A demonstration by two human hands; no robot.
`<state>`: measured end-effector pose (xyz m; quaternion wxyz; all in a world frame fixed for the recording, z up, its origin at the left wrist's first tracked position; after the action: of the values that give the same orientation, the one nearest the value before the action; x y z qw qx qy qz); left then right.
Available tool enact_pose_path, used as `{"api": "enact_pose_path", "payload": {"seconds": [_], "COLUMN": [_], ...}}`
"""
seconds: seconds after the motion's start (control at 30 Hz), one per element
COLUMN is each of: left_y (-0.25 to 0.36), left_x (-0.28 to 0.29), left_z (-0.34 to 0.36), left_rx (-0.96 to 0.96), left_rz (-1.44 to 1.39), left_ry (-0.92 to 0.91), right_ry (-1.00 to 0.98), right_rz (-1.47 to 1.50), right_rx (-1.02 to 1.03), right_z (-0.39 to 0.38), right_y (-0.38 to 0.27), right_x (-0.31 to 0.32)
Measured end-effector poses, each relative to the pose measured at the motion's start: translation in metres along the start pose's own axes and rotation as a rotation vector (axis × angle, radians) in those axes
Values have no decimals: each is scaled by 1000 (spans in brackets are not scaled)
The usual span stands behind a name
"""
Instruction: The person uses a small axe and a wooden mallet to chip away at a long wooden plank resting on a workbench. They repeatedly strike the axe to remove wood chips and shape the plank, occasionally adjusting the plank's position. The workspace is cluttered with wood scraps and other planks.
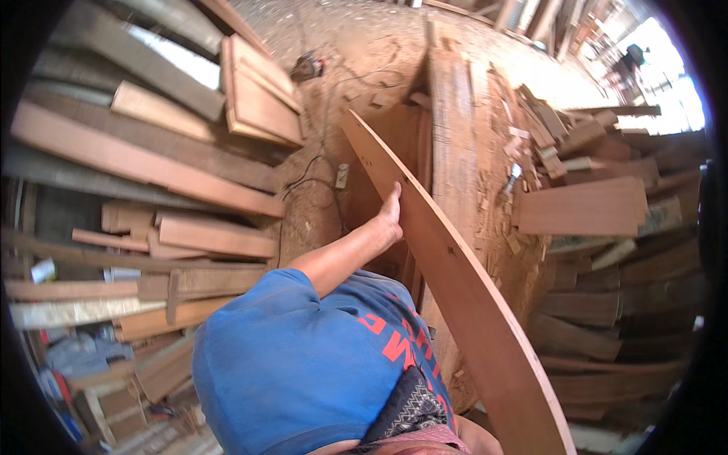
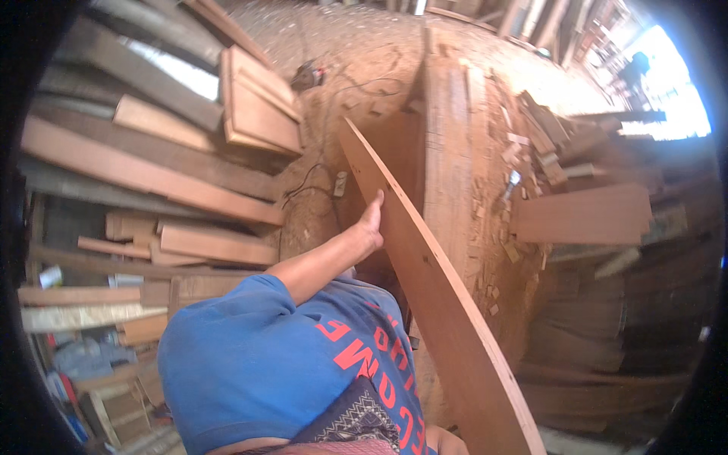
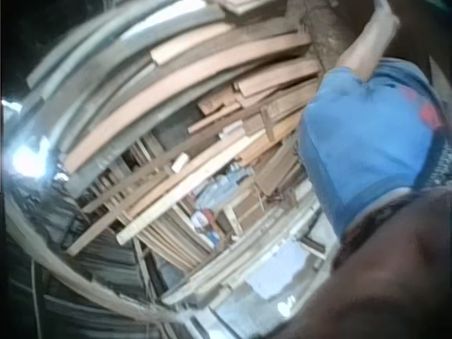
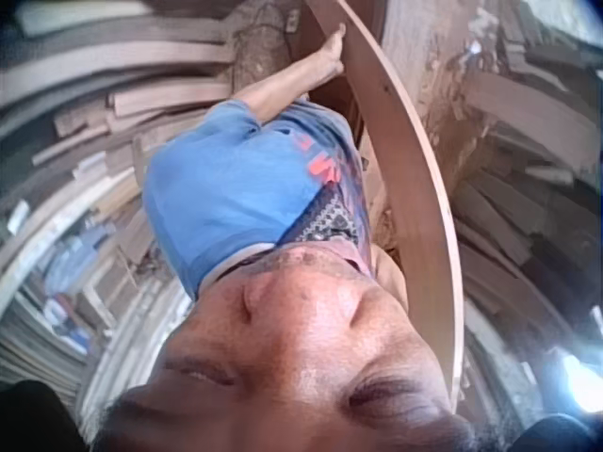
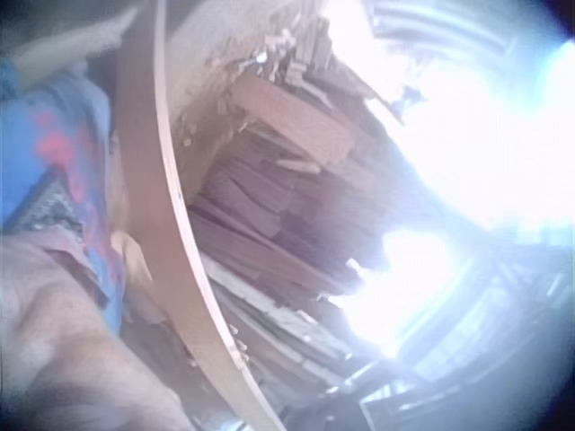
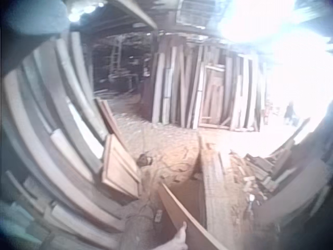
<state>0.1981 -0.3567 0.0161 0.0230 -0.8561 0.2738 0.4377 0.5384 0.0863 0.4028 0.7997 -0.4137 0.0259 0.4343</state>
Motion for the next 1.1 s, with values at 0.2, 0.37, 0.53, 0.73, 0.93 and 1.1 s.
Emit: {"api": "enact_pose_path", "payload": {"seconds": [0.2, 0.37, 0.53, 0.73, 0.93, 1.1], "left_y": [-30, -41, -31, 10, 59, 123], "left_x": [134, 198, 217, 260, 318, 348], "left_z": [-60, -74, -87, -84, -78, -78], "left_rx": [102, 108, 56, -13, -45, -194], "left_rz": [-179, -243, -186, -214, -376, -545], "left_ry": [233, 305, 376, 334, 387, 205], "right_ry": [-116, -202, -285, -452, -636, -804], "right_rz": [-63, -85, -95, -94, -45, 3], "right_rx": [-230, -343, -357, -329, -200, -17], "right_z": [-61, -83, -81, -71, -73, -107], "right_y": [43, 65, 76, 93, 68, 15], "right_x": [-24, -38, -61, -151, -299, -462]}}
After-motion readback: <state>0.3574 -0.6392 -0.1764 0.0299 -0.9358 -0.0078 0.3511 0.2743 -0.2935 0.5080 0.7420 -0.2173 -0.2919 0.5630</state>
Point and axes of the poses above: each hand's wrist, its own z-axis towards the middle knuckle, its own x-axis out of the back of the hand, y = z × x, the point moved 10 cm from there along z, towards the middle knuckle, and after that the axes turned 10 degrees about -y, right-handed, at the moved point
